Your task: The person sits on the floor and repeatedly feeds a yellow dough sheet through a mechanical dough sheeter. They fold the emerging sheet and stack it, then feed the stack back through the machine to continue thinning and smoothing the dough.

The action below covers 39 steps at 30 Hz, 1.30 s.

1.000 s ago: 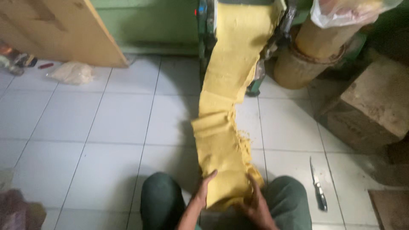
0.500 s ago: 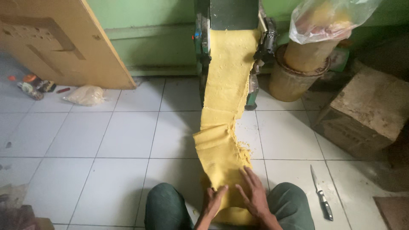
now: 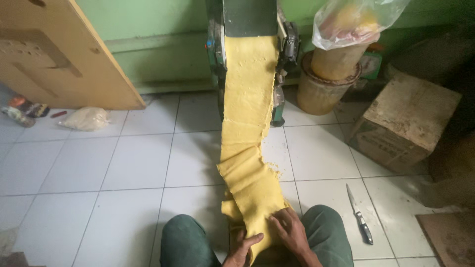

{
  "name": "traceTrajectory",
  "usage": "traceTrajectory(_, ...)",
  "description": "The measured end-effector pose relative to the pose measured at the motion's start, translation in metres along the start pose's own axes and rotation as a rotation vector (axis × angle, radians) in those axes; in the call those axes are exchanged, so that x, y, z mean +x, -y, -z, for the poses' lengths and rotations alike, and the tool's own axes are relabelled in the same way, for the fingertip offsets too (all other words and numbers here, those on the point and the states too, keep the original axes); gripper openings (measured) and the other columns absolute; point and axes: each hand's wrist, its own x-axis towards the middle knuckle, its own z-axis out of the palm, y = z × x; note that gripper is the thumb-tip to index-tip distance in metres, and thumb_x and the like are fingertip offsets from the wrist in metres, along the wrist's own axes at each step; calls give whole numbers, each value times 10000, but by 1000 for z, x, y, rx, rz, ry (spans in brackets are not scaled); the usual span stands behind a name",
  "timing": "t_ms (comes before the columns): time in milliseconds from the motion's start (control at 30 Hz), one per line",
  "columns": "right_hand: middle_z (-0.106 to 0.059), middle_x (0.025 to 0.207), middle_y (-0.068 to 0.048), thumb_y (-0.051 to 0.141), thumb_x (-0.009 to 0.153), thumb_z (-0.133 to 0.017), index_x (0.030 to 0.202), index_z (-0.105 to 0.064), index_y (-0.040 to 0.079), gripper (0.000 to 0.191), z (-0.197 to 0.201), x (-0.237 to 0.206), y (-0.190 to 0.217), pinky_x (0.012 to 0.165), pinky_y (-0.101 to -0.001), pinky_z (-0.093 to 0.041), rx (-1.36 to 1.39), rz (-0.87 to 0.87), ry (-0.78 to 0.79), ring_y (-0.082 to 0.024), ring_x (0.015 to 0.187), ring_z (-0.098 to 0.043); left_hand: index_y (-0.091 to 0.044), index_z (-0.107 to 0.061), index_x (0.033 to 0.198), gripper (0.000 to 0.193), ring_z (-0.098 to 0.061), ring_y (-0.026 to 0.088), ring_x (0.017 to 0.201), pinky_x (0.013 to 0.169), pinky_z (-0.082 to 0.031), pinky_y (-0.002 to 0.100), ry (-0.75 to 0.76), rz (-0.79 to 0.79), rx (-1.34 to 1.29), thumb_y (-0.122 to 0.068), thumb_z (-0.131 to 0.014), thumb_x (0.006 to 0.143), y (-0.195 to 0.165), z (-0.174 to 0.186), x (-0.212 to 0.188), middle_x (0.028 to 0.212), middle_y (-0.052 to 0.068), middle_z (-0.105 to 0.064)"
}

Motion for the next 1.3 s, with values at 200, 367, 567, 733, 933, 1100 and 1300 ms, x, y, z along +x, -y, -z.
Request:
traceTrajectory(200,-713,851,-138,340,868,-745,933,-713,10,337,-13,15,-11,737,-370,-547,143,-157,-40,-256,767,-681,-1,-664,1315,577,-693,265,1106,963,-536,402,-46,-119,-74,-166,-769,772,-7,3,-7,1202,139,-740)
traceTrajectory(367,-708,840,-118,345,865,-740,910,-725,12,336,-11,12,-23,722,-370,-539,155,-113,-28,-233,753,-676,35,-698,1276,520,-720,272,1051,925,-562,397,-93,-145,12,-176,-762,805,-2,3,-5,1158,153,-767)
traceTrajectory(567,-699,811,-120,337,880,-741,895,-725,-2,340,-15,11,-26,716,-374,-537,180,-128,-27,-235,748,-661,-4,-680,1278,537,-723,266,1079,947,-560,389,-127,-84,0,-194,-766,783,2,5,-1,1176,142,-765)
traceTrajectory(733,-686,847,-102,328,878,-742,904,-737,2,327,-18,12,-28,715,-367,-531,176,-133,-19,-217,756,-659,5,-700,1248,515,-729,245,1053,934,-559,368,-135,-70,59,-222,-768,790,2,8,-3,1145,140,-773)
traceTrajectory(933,-679,866,-120,325,879,-744,897,-741,0,326,-19,15,-28,730,-368,-526,116,-124,-19,-236,760,-657,7,-736,1161,448,-750,231,973,887,-580,349,-160,-79,75,-214,-781,773,3,11,-1,1053,122,-796)
traceTrajectory(1100,-698,873,-116,305,876,-743,904,-741,10,296,-20,15,-29,732,-369,-530,124,-149,-18,-234,763,-668,24,-736,1150,455,-742,239,970,877,-582,362,-141,-46,41,-229,-787,775,5,12,1,1050,136,-785)
traceTrajectory(1300,-692,848,-115,289,876,-749,889,-737,-2,291,-24,18,-32,708,-366,-529,134,-95,-27,-219,737,-664,19,-742,1147,485,-742,239,972,883,-579,357,-182,-4,74,-264,-792,756,6,16,4,1050,140,-782)
